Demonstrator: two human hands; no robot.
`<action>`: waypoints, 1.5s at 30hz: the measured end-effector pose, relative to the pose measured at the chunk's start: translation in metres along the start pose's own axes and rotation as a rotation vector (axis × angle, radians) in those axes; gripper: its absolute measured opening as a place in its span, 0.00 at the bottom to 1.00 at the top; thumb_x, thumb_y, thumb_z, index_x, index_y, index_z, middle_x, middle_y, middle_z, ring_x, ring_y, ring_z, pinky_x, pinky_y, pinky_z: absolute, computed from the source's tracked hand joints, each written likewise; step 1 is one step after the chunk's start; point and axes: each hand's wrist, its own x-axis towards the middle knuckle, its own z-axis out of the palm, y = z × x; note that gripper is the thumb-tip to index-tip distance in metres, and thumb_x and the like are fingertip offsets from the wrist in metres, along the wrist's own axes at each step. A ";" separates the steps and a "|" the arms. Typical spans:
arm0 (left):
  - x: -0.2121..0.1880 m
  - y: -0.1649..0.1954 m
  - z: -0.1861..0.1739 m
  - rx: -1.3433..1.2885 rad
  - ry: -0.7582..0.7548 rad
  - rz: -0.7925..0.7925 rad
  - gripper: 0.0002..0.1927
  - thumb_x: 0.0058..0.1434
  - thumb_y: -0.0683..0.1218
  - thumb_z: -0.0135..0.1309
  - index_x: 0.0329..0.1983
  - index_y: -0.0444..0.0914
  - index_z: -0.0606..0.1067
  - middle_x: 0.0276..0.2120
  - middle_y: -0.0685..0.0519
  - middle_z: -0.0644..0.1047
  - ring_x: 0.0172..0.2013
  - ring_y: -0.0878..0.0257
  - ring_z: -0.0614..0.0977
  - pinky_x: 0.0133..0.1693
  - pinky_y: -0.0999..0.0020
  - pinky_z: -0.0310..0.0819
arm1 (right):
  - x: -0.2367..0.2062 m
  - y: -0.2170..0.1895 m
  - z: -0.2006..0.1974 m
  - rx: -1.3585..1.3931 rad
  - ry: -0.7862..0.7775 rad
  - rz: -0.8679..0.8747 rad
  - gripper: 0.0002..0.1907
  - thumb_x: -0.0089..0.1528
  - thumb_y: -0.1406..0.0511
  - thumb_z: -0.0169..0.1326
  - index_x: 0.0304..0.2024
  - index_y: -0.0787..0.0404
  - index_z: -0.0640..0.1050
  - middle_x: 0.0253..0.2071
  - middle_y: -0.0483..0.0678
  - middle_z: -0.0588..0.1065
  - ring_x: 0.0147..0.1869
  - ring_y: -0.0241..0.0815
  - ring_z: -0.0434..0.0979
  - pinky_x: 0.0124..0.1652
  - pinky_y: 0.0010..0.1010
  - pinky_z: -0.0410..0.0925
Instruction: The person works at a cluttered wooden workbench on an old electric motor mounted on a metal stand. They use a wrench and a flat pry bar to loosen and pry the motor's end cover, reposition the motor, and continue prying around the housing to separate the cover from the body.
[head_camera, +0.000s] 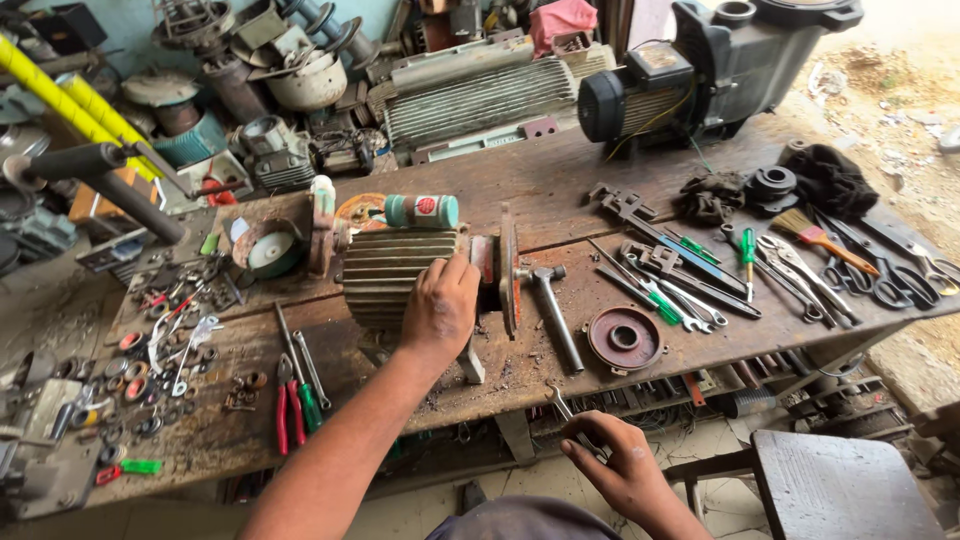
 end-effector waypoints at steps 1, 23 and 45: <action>-0.001 -0.001 0.001 -0.005 0.027 0.000 0.05 0.58 0.33 0.50 0.32 0.30 0.77 0.37 0.41 0.79 0.36 0.52 0.82 0.41 0.60 0.81 | 0.001 0.001 0.002 -0.003 -0.012 0.027 0.11 0.57 0.65 0.64 0.39 0.65 0.79 0.31 0.49 0.80 0.35 0.42 0.80 0.38 0.31 0.72; -0.001 0.002 0.000 -0.095 0.113 0.024 0.04 0.63 0.36 0.57 0.33 0.36 0.80 0.40 0.46 0.81 0.42 0.54 0.83 0.46 0.54 0.76 | 0.020 0.013 0.015 -0.008 -0.039 0.039 0.11 0.57 0.65 0.65 0.40 0.64 0.80 0.33 0.49 0.81 0.37 0.39 0.82 0.39 0.30 0.74; -0.277 -0.179 -0.086 -1.448 0.356 -1.257 0.19 0.62 0.34 0.57 0.57 0.33 0.77 0.42 0.52 0.82 0.37 0.66 0.82 0.39 0.74 0.76 | 0.091 -0.024 0.155 -0.070 -0.433 0.116 0.11 0.57 0.66 0.63 0.40 0.65 0.81 0.36 0.49 0.82 0.40 0.38 0.82 0.41 0.31 0.75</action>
